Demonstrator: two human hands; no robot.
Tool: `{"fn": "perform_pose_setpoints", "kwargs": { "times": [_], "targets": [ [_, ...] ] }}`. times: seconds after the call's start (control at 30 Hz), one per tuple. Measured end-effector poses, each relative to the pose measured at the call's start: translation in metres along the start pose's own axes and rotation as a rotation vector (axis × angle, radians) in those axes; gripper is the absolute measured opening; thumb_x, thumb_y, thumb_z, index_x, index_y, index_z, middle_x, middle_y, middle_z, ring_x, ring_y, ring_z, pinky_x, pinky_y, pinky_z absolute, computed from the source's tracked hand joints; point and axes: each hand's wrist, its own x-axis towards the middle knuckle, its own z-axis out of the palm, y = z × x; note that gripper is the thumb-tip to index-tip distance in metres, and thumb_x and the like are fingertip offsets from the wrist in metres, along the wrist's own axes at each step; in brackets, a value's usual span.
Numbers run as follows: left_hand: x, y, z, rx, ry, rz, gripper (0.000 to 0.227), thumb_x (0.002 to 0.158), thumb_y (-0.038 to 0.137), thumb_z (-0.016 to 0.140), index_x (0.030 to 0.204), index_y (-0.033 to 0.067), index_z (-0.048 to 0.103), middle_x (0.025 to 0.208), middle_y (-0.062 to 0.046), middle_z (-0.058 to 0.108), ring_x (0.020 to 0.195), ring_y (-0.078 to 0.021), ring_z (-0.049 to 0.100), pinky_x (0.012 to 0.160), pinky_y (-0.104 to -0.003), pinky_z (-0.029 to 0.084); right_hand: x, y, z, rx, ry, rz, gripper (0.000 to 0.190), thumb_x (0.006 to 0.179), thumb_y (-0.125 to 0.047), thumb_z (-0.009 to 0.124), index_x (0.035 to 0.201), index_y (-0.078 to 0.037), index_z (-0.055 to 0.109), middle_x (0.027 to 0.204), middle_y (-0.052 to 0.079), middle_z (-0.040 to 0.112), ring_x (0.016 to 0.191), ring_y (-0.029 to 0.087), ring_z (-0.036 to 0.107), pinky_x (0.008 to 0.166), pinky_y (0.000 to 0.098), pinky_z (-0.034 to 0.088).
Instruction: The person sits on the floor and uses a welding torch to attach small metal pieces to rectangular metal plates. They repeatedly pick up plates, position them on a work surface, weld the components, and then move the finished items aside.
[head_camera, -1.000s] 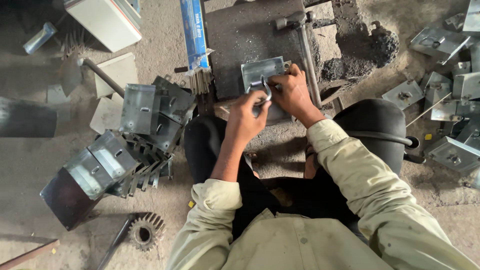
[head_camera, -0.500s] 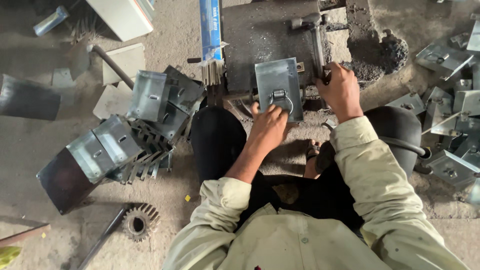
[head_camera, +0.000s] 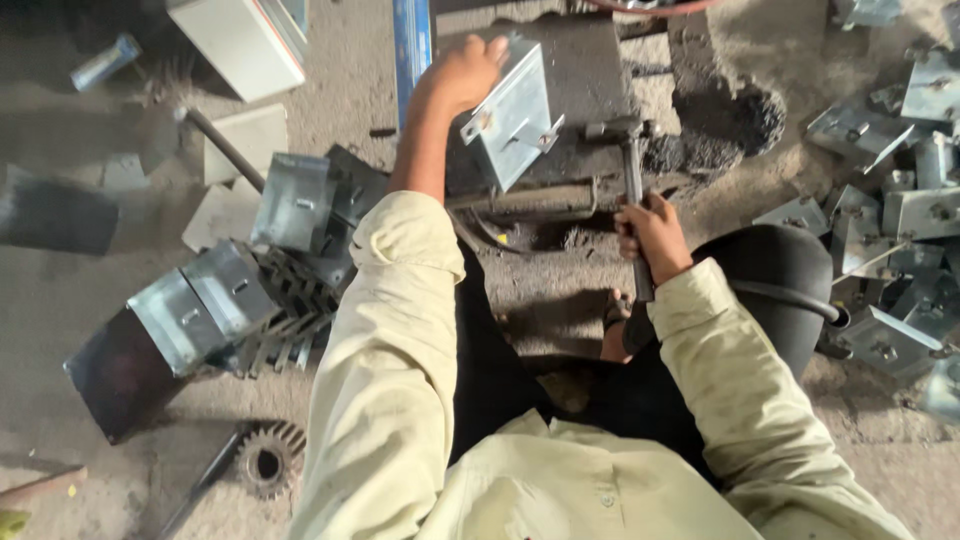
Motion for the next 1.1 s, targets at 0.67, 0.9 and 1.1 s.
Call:
{"fn": "perform_pose_setpoints", "kwargs": {
  "times": [0.67,0.9,1.1],
  "targets": [
    [0.002,0.011,0.030,-0.208,0.099,0.061,0.062,0.108,0.048,0.043,0.078,-0.0007,0.067,0.069,-0.018,0.065,0.062,-0.0324,0.065,0.061,-0.047,0.052,-0.078,-0.054,0.086,-0.947,-0.048,-0.782,0.057,0.099,-0.002,0.066,0.153,-0.002,0.050,0.083,0.015,0.067,0.055,0.018,0.051,0.050,0.0343,0.041],
    [0.005,0.002,0.040,-0.207,0.166,0.140,0.062,0.110,0.047,0.040,0.081,-0.0003,0.068,0.071,-0.022,0.066,0.062,-0.0369,0.066,0.061,-0.048,0.051,-0.080,-0.047,0.083,-0.821,-0.041,-0.936,0.055,0.105,-0.002,0.061,0.158,-0.005,0.048,0.084,0.010,0.063,0.063,0.013,0.051,0.055,0.0305,0.042],
    [0.011,0.006,0.039,-0.223,0.036,0.012,0.064,0.107,0.048,0.037,0.074,0.0016,0.067,0.062,-0.016,0.064,0.052,-0.0279,0.063,0.057,-0.047,0.051,-0.078,-0.053,0.084,-0.807,-0.067,-0.705,0.053,0.103,-0.005,0.060,0.154,-0.004,0.049,0.070,0.003,0.059,0.048,0.008,0.046,0.044,0.0295,0.035]
  ]
}}
